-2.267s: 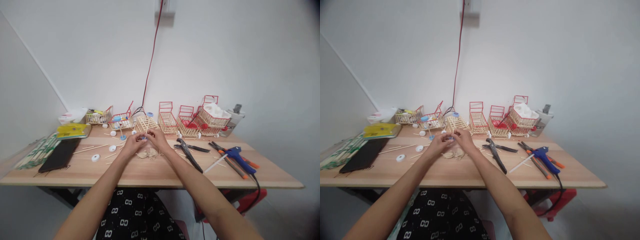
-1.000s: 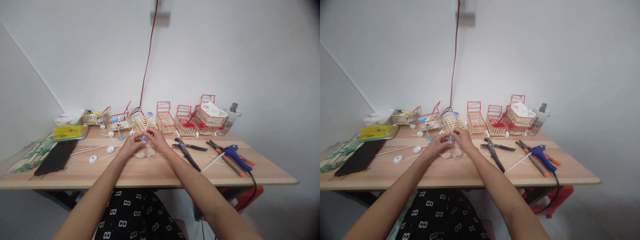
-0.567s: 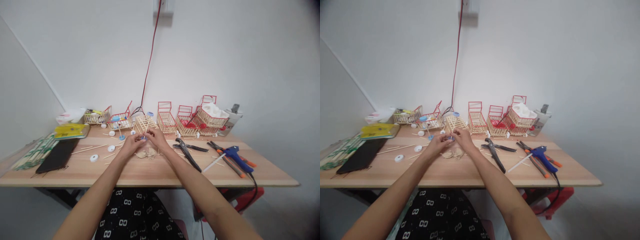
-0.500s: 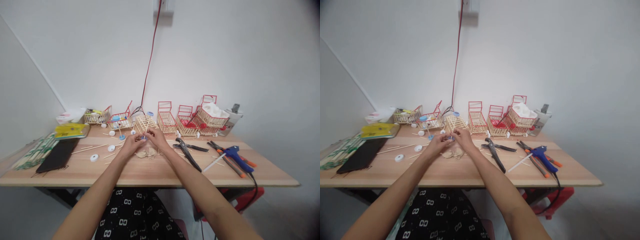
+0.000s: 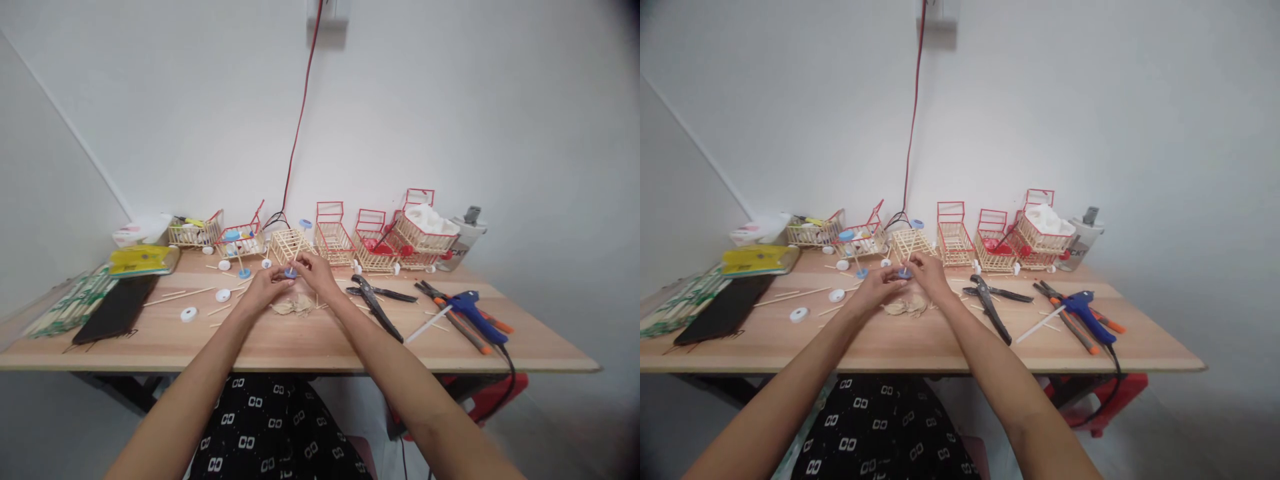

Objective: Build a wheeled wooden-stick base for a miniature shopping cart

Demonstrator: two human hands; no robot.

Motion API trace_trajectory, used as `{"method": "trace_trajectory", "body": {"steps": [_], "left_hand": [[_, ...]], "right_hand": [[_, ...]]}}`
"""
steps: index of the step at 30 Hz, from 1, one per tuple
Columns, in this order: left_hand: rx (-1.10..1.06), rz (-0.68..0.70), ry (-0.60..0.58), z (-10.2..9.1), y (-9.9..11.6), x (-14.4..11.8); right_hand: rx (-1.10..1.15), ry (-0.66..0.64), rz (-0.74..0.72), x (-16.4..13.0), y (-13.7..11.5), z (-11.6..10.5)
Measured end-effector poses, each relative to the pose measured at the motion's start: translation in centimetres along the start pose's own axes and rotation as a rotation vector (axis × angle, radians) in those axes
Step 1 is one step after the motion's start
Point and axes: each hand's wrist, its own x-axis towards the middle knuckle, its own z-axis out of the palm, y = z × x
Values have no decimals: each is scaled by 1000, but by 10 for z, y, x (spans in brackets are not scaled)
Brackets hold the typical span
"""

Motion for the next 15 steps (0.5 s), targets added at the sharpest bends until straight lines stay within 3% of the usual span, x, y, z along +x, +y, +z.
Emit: {"method": "trace_trajectory", "body": {"steps": [15], "left_hand": [[56,7,51,-1,-2,-1]], "right_hand": [[7,-30,-22,-2,-3,1]]}}
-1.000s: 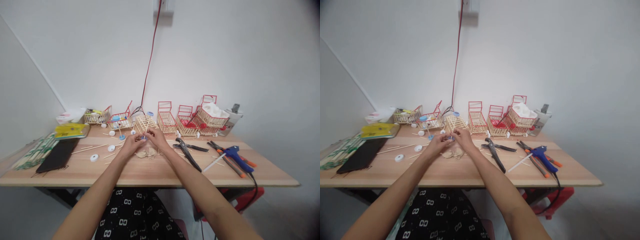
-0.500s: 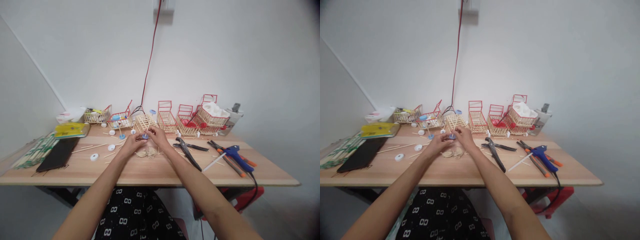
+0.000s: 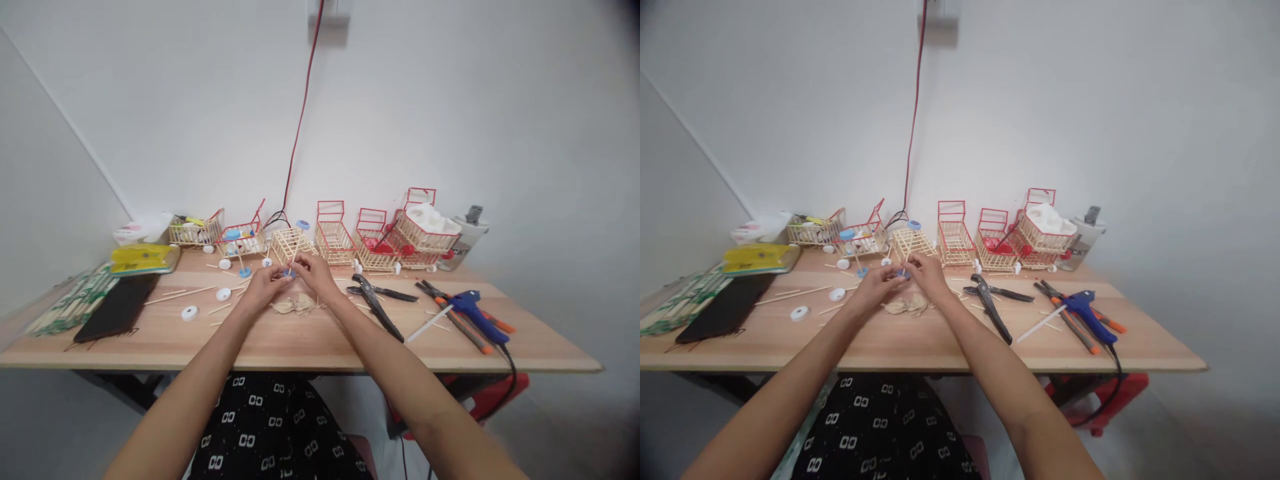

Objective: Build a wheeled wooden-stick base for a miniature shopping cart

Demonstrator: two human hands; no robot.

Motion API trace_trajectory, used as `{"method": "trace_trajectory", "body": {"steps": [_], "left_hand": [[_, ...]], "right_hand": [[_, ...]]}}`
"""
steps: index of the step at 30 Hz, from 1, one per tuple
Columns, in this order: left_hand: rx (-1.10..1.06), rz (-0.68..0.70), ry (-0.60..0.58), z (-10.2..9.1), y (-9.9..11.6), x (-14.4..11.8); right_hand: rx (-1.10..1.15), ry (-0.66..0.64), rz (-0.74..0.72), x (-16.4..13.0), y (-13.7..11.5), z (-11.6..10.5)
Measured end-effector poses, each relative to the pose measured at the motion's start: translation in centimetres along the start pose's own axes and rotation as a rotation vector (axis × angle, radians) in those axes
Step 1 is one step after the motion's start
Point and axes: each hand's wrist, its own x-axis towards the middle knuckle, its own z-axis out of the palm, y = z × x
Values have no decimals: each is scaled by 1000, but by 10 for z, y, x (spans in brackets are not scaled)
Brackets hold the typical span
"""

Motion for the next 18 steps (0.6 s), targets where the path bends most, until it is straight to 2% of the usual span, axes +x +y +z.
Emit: {"method": "trace_trajectory", "body": {"steps": [10,18], "left_hand": [[-29,-20,6,-1,1,0],[-188,-63,-114,2,3,0]], "right_hand": [[3,8,9,0,0,1],[-1,48,22,3,1,-5]]}}
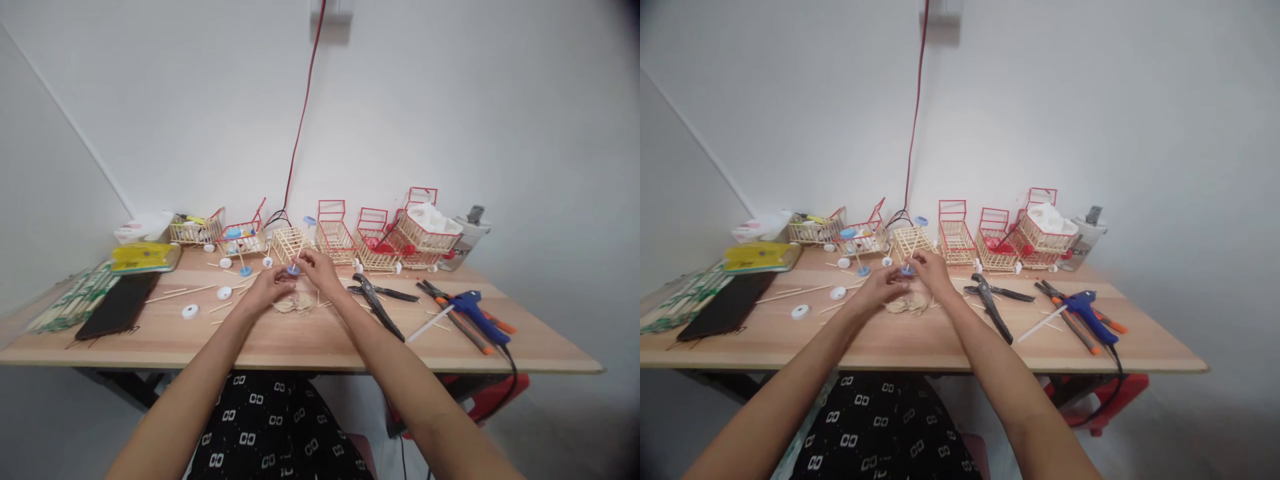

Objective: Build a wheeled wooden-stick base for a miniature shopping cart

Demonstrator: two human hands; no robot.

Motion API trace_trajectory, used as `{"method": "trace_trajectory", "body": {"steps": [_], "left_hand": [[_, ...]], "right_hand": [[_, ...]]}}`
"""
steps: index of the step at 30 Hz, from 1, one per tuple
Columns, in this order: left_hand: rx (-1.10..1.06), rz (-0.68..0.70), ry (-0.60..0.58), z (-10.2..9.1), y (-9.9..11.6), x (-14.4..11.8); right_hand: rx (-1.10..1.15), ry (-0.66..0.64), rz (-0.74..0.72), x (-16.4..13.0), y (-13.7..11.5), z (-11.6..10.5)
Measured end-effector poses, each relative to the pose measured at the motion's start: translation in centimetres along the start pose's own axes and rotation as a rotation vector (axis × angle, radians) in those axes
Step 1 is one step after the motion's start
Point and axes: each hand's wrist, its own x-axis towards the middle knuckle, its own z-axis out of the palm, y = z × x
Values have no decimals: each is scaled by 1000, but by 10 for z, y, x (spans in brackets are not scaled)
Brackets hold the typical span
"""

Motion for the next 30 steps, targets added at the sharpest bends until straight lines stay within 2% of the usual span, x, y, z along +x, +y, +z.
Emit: {"method": "trace_trajectory", "body": {"steps": [5,11,18,30], "left_hand": [[-102,-38,50,-3,-3,0],[-226,-131,41,-4,2,-3],[-302,-143,99,-4,2,-3],[-421,-158,58,-3,6,-5]], "right_hand": [[17,-24,-10,0,0,-1],[40,-61,-32,-1,0,1],[50,-87,-51,-1,-1,2],[17,-76,-50,-1,3,0]]}}
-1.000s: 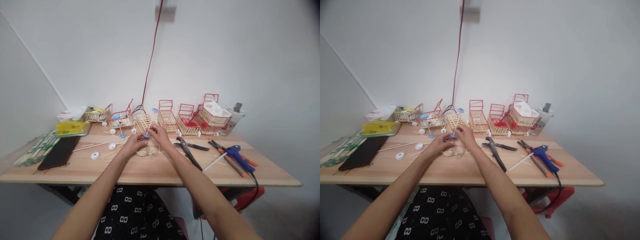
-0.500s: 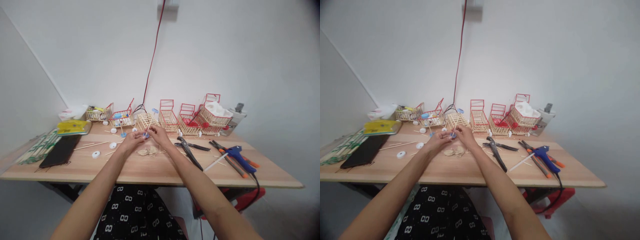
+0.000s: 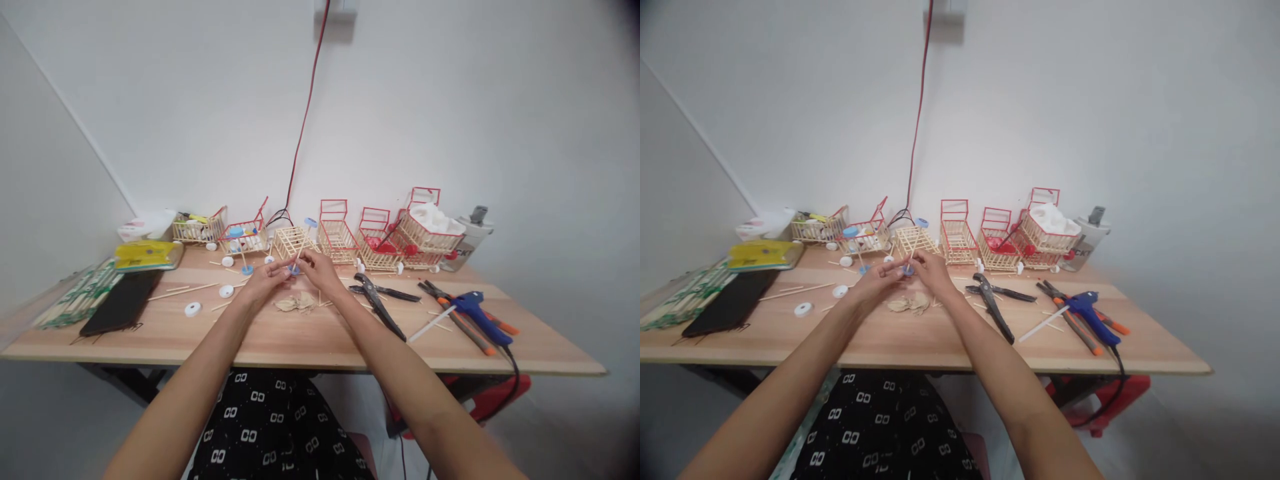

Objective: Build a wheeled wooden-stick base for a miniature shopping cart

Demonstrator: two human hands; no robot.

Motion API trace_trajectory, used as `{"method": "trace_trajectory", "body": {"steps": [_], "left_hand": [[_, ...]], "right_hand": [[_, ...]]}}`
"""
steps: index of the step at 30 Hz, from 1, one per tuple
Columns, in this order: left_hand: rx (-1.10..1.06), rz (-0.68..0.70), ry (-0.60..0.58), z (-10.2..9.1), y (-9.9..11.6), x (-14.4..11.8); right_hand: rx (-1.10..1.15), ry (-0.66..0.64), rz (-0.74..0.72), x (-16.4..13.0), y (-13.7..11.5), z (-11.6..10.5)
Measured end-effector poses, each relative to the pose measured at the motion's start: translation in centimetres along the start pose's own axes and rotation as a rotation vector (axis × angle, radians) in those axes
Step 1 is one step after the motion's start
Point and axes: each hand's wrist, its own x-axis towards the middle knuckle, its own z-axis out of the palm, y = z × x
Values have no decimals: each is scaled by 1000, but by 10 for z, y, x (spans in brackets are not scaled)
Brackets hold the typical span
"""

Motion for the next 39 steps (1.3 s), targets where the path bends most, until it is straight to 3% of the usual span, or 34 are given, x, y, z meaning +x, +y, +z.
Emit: {"method": "trace_trajectory", "body": {"steps": [10,23,30,39], "left_hand": [[-64,-34,95,-5,-3,2],[-72,-129,62,1,3,0],[21,-64,81,1,-2,0],[135,225,328,-10,13,0]], "right_hand": [[-14,-40,-43,-2,-1,5],[22,-38,-22,-2,3,5],[24,-41,16,-1,4,6],[-6,-162,30,0,-2,-2]]}}
